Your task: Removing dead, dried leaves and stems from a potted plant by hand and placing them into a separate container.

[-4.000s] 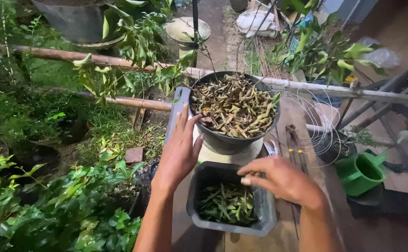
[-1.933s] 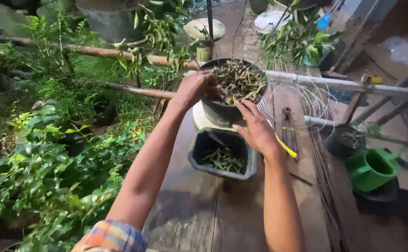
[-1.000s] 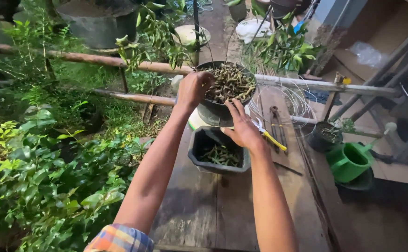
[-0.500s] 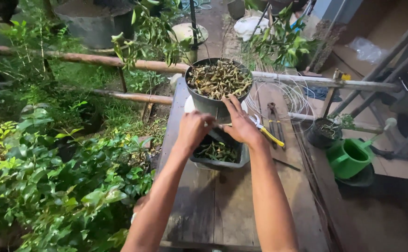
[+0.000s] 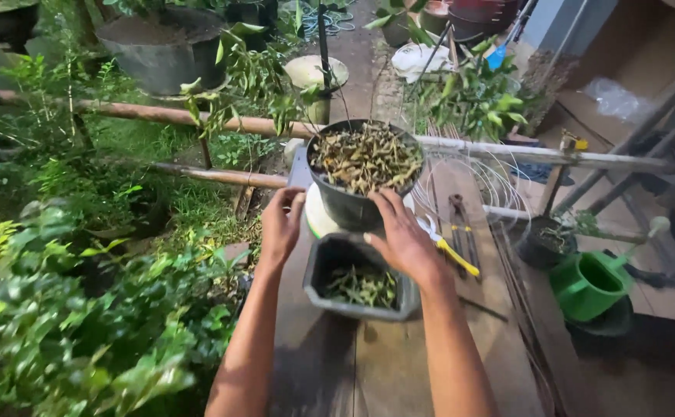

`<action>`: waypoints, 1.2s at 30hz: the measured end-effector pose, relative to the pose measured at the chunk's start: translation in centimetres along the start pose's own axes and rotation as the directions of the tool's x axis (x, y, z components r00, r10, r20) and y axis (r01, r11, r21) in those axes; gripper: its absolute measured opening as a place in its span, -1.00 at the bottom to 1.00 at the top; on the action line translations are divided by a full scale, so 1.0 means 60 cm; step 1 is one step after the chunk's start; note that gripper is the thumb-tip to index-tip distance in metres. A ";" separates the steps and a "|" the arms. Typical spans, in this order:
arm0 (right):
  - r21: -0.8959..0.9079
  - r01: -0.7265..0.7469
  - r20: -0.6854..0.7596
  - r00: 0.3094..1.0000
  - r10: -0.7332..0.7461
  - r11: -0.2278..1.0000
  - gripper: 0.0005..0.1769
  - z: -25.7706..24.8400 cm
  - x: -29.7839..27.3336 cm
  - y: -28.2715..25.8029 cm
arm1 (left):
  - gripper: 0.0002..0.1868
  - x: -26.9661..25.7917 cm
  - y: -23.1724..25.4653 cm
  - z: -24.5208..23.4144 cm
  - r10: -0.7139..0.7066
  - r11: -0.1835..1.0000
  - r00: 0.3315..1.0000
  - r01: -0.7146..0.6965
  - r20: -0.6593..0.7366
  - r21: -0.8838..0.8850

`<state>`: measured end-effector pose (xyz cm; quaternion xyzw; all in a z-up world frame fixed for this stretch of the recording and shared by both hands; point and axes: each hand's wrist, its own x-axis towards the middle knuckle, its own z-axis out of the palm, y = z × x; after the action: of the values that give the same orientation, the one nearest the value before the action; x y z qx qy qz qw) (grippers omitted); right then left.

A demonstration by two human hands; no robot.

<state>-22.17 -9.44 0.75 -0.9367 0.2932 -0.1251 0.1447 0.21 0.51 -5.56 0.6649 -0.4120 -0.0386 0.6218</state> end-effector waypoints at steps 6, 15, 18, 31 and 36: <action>-0.119 0.054 0.057 0.997 -0.047 0.991 -0.22 -0.058 0.005 -0.018 | -0.59 0.083 -0.023 0.013 -0.135 0.977 0.990 0.138 0.033 -0.160; -0.193 0.117 -0.040 0.991 -0.127 0.974 -0.40 -0.056 0.033 0.010 | -0.12 0.098 0.005 0.050 -0.162 0.955 0.950 0.220 0.268 -0.201; -0.172 0.194 -0.115 0.970 -0.216 0.966 -0.44 -0.057 0.035 0.013 | -0.14 0.094 -0.006 0.064 -0.034 0.979 0.973 0.078 0.226 -0.191; -0.079 0.197 -0.106 0.973 -0.205 0.977 -0.62 -0.157 0.280 -0.045 | -0.13 0.099 0.057 0.053 -0.209 0.954 0.933 0.261 0.292 -0.151; -0.705 0.447 0.310 0.893 -0.327 0.551 -0.90 -0.055 0.433 -0.011 | -0.21 0.101 0.083 0.051 -0.319 0.943 0.914 0.333 0.251 -0.013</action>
<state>-2.16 -24.76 7.90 -0.9564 0.0929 0.0483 -0.2726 -0.02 -4.95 0.80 0.6968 -0.3679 -0.2351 0.5691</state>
